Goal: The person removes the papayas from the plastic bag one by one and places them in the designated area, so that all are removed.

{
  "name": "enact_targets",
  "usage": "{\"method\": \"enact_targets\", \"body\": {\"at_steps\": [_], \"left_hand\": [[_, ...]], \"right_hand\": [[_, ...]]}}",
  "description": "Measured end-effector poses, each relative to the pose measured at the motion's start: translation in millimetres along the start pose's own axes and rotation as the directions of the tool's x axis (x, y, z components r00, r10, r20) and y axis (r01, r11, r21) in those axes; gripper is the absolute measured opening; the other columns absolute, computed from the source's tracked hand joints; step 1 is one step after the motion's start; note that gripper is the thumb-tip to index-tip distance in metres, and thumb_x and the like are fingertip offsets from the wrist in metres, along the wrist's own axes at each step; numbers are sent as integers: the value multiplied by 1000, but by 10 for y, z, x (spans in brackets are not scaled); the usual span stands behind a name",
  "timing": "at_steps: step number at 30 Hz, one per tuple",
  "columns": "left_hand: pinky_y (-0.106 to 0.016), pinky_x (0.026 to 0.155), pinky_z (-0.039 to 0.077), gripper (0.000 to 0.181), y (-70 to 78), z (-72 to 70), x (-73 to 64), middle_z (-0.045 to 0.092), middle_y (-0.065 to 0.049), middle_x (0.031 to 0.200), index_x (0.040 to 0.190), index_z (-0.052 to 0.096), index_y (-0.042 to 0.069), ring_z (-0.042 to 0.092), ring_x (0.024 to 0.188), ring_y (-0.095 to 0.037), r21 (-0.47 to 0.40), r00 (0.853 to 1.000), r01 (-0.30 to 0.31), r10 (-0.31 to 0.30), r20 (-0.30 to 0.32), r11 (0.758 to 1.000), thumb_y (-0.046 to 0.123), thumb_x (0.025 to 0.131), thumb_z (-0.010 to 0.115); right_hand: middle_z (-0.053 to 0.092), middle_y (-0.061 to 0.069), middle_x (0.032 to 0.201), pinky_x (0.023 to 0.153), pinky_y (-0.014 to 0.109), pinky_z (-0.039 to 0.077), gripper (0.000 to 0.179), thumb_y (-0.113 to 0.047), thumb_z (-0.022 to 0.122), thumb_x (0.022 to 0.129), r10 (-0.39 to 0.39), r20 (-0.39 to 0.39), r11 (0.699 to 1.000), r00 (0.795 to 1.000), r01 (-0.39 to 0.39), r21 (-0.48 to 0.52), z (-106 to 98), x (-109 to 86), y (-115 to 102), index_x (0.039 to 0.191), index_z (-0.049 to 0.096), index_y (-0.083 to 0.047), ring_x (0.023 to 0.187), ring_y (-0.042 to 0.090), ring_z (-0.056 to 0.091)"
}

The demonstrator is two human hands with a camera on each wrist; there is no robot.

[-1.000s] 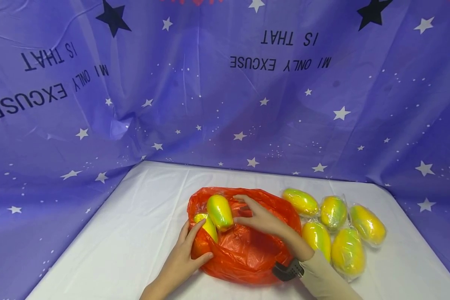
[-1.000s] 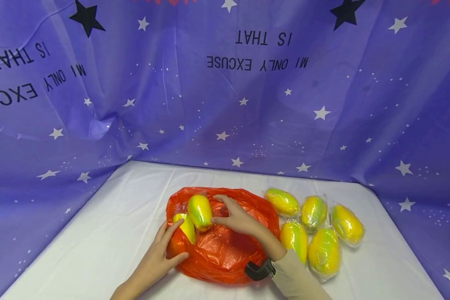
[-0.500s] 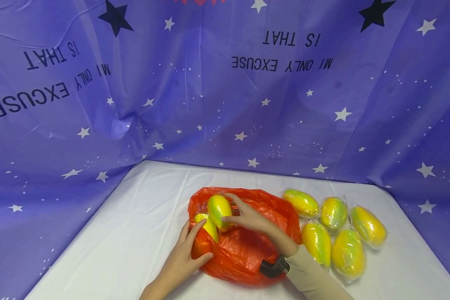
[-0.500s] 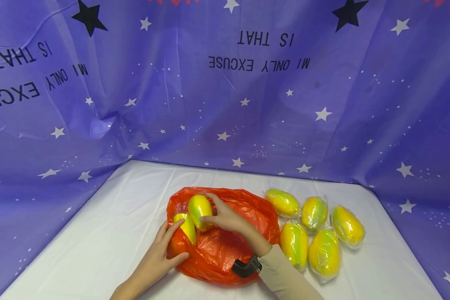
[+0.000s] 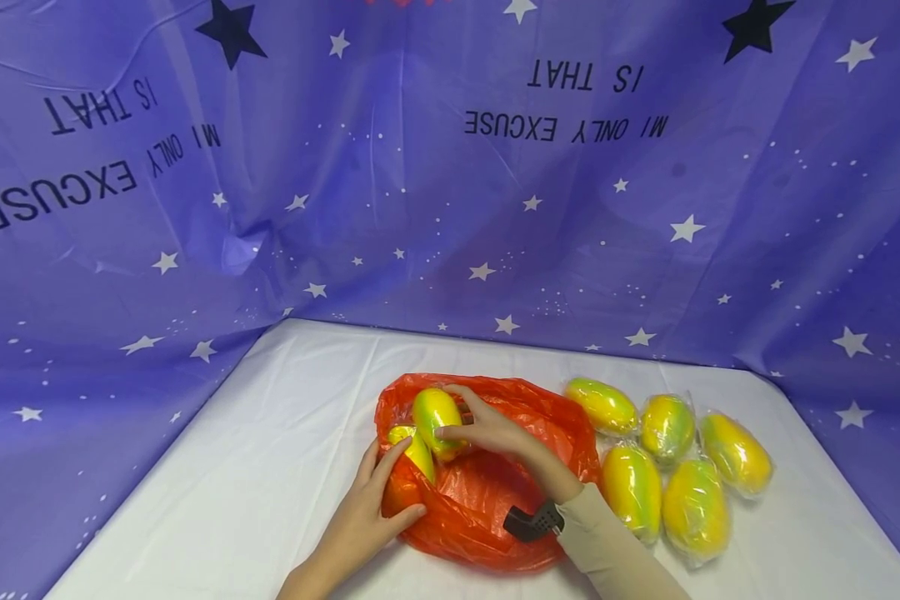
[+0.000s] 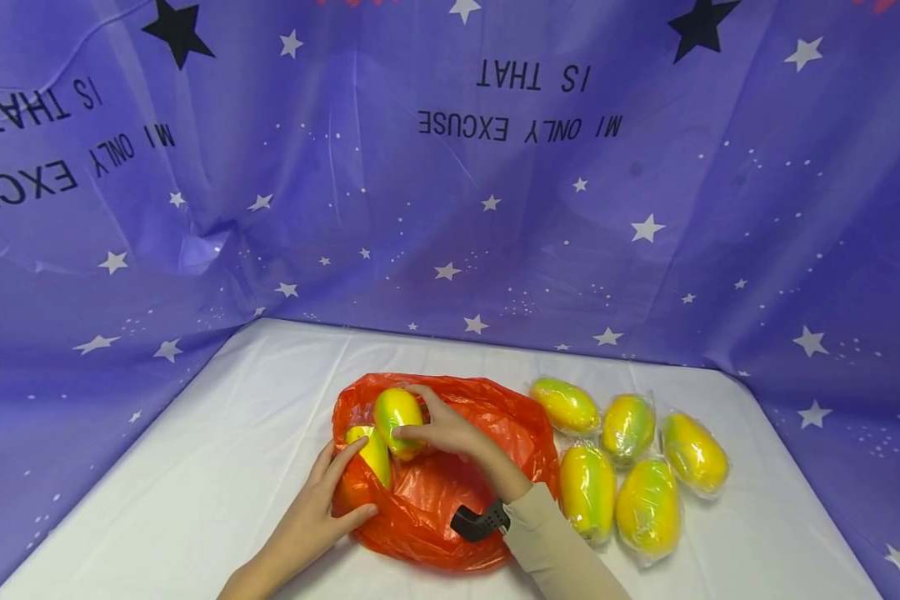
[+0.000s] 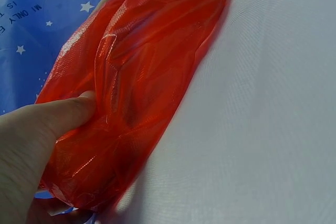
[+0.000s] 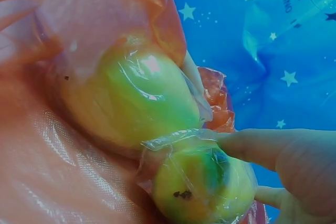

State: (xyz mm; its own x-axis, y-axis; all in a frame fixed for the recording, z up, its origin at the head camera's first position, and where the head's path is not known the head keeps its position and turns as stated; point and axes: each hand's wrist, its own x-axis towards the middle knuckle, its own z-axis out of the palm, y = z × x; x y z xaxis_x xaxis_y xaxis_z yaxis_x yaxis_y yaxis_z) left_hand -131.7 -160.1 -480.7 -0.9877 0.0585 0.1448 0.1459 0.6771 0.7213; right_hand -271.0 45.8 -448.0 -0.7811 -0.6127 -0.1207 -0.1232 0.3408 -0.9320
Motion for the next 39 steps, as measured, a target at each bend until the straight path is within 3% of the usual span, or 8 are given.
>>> {"method": "enact_targets", "body": {"at_steps": [9,17,28,39], "left_hand": [[-66,95,38,82,-5,5,-4,17,-26,154,149,32,38,37,128,-52,0,1000,-6,6,-4,1000,54,79,73],[-65,96,38,82,-7,11,0,17,-25,155,149,32,37,37,129,-50,5,1000,-16,16,-5,1000,56,79,72],[-64,97,37,84,-14,16,-2,17,-25,154,149,31,39,36,130,-50,1,1000,-21,21,-7,1000,55,79,73],[-65,97,37,83,-5,9,-3,16,-25,155,150,30,38,35,131,-50,-4,1000,-9,9,3,1000,54,80,72]], "right_hand": [[45,20,133,80,40,55,70,-22,74,85,19,-43,995,999,-15,100,16,16,22,143,35,-13,116,35,50],[49,21,125,74,39,57,61,-16,74,83,49,-109,987,993,-31,160,29,17,27,135,43,-12,101,31,58],[51,23,120,68,36,57,57,-9,73,81,53,-166,980,985,-20,196,7,-80,31,129,41,-6,93,27,61],[48,22,129,71,38,55,60,-12,73,83,64,-216,984,974,-26,175,-38,-241,-46,132,39,-8,107,33,55]]}}
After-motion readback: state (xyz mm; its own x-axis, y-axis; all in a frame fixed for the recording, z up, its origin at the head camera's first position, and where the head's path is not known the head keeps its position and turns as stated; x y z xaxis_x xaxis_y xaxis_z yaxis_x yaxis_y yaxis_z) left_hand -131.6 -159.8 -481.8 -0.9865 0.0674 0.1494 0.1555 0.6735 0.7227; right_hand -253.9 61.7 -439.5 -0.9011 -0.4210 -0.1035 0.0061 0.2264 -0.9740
